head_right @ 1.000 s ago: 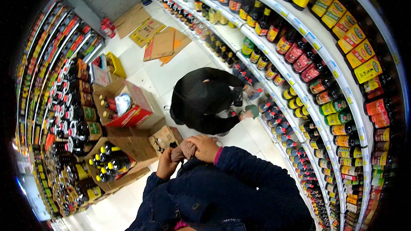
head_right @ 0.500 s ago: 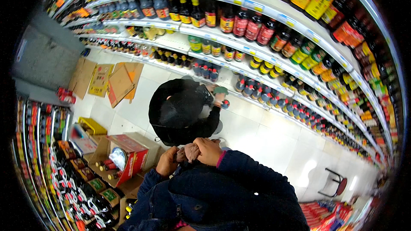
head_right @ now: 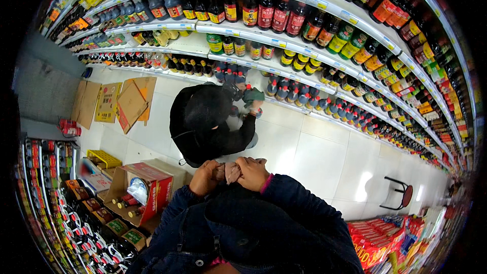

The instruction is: The person wipes the labels and bottles on a supermarket shelf using a cloth. They systematically move along the aisle, cleaning individual bottles and the shelf edges.

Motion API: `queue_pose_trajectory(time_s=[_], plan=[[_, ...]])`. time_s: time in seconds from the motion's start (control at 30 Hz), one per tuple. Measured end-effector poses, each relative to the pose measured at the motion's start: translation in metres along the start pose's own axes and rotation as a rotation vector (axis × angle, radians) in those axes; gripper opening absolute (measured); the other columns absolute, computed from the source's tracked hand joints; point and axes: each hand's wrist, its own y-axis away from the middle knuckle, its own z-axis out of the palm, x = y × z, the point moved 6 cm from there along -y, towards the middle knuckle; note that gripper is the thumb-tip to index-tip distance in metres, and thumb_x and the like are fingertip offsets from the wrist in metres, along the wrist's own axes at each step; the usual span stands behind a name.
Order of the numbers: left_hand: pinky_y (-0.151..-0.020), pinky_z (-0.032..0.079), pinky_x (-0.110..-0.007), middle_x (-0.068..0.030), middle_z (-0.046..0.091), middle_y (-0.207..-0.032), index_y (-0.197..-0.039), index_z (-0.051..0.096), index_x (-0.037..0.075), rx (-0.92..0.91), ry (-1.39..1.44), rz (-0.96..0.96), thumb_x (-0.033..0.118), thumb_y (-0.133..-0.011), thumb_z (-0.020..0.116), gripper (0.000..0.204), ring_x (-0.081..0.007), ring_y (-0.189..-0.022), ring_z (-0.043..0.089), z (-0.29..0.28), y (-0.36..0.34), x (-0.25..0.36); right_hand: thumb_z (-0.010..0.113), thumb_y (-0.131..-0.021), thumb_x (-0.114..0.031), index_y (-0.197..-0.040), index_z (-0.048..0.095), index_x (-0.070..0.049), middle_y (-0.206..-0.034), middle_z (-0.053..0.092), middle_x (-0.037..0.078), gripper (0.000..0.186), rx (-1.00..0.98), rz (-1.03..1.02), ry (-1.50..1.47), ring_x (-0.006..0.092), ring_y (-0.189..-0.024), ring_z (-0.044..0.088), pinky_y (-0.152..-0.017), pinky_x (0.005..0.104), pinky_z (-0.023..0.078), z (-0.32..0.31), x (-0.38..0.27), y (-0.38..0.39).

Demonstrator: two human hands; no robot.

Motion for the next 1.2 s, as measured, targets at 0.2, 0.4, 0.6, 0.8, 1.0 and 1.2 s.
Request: queue_pose_trajectory(time_s=[0.2,0.4,0.6,0.8,1.0,1.2], plan=[[-0.072,0.050,-0.042,-0.0196,0.062,-0.091,-0.097,0.062,0.006,0.091,-0.003,-0.102,0.008,-0.080,0.065,0.018,-0.0399,-0.084,0.061,0.022,0.019,0.017,0.067,-0.076,-0.026,-0.106,0.050,-0.007,-0.096,0.064,0.017,0.039,-0.065,-0.115,0.004,0.0343,-0.097,0.061,-0.081,0.0512,0.038,-0.010,0.006,0.016],[-0.071,0.051,-0.038,-0.0196,0.066,-0.088,-0.099,0.064,0.004,0.083,-0.117,-0.129,0.002,-0.074,0.068,0.025,-0.0355,-0.083,0.065,0.051,0.029,0.032,0.067,-0.075,-0.020,-0.103,0.053,-0.005,-0.091,0.062,0.016,0.035,-0.035,-0.181,0.008,0.0339,-0.089,0.059,-0.075,0.0442,0.042,-0.018,0.021,0.044],[-0.070,0.050,-0.041,-0.0225,0.066,-0.087,-0.096,0.064,0.001,0.061,-0.062,-0.105,0.004,-0.076,0.068,0.020,-0.0380,-0.081,0.063,0.069,0.034,0.045,0.066,-0.075,-0.016,-0.102,0.052,-0.003,-0.092,0.061,0.018,0.033,-0.024,-0.221,-0.094,0.0361,-0.090,0.058,-0.080,0.0418,0.046,-0.018,0.040,0.059],[-0.070,0.050,-0.043,-0.0238,0.064,-0.088,-0.098,0.060,0.003,0.034,-0.147,-0.128,0.010,-0.080,0.065,0.020,-0.0416,-0.083,0.062,0.073,0.040,0.055,0.065,-0.072,-0.019,-0.103,0.051,-0.007,-0.094,0.063,0.014,0.035,-0.009,-0.252,-0.103,0.0330,-0.095,0.060,-0.080,0.0458,0.041,-0.012,0.044,0.064],[-0.070,0.050,-0.045,-0.0201,0.066,-0.091,-0.103,0.059,0.008,0.019,-0.173,-0.232,0.010,-0.079,0.062,0.024,-0.0388,-0.085,0.063,0.081,0.042,0.053,0.065,-0.072,-0.017,-0.104,0.051,-0.006,-0.094,0.063,0.015,0.037,-0.036,-0.243,-0.094,0.0332,-0.095,0.059,-0.079,0.0454,0.042,-0.018,0.047,0.068],[-0.070,0.050,-0.046,-0.0201,0.065,-0.092,-0.104,0.055,0.009,0.045,-0.152,-0.138,0.014,-0.083,0.060,0.023,-0.0408,-0.086,0.062,0.091,0.044,0.050,0.066,-0.071,-0.021,-0.105,0.051,-0.008,-0.095,0.063,0.015,0.039,-0.049,-0.204,-0.079,0.0331,-0.095,0.059,-0.080,0.0469,0.038,-0.015,0.058,0.074]])
